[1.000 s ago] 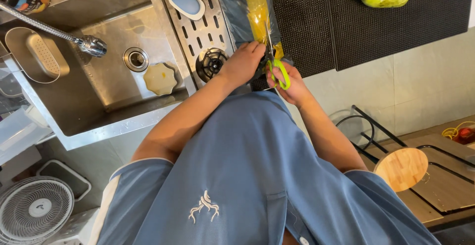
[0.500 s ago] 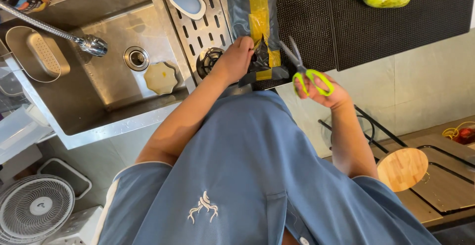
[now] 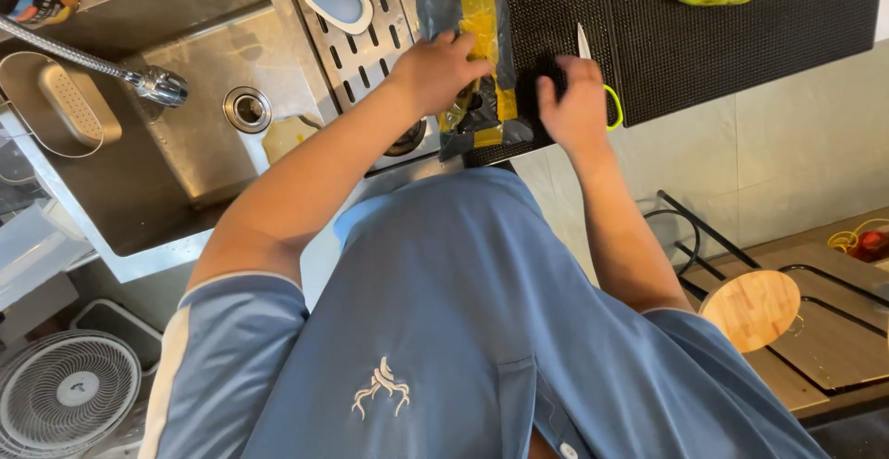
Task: Unboxing and unwrapping new ice cube trays using scissors.
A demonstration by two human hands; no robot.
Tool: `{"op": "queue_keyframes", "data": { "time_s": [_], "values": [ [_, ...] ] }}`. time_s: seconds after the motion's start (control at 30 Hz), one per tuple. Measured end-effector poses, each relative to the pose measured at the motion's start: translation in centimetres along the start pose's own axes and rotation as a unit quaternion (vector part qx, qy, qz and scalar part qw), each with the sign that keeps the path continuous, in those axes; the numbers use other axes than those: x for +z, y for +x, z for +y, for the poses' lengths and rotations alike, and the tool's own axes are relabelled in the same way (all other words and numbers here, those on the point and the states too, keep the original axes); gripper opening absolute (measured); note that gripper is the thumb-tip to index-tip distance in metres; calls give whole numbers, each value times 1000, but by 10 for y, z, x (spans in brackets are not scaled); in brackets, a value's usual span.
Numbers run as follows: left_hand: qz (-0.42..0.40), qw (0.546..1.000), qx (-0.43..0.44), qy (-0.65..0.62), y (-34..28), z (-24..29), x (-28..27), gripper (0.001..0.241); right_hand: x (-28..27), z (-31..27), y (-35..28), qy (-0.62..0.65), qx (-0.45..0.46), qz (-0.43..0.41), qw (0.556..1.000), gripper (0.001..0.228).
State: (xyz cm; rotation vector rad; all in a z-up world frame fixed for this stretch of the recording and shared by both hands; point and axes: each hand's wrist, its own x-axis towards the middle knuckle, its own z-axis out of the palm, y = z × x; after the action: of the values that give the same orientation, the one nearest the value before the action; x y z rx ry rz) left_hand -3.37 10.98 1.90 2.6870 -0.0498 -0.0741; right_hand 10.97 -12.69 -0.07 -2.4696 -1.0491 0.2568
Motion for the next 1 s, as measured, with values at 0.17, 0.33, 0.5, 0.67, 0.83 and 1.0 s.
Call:
{"op": "queue_keyframes", "data": {
  "time_s": [0.17,0.33,0.5,0.67,0.83,1.0],
  "values": [
    [19,986,58,157,9,-17,9,21,4,-73,33,199,-46,-67,977,47],
    [65,982,114,134,13,-15,-17,24,28,-76,37,91,-87,-11,992,40],
    [80,987,123,65,3,-17,-18,22,33,-82,44,74,-65,44,994,19],
    [48,994,88,43,-5,-13,-20,23,25,-77,51,104,-59,61,991,8],
    [77,997,4,9,-18,3,-16,10,24,-55,48,140,-78,76,984,4],
    [123,986,-108,-40,-78,3,-20,14,17,32,51,91,-17,174,980,1]
  ]
}}
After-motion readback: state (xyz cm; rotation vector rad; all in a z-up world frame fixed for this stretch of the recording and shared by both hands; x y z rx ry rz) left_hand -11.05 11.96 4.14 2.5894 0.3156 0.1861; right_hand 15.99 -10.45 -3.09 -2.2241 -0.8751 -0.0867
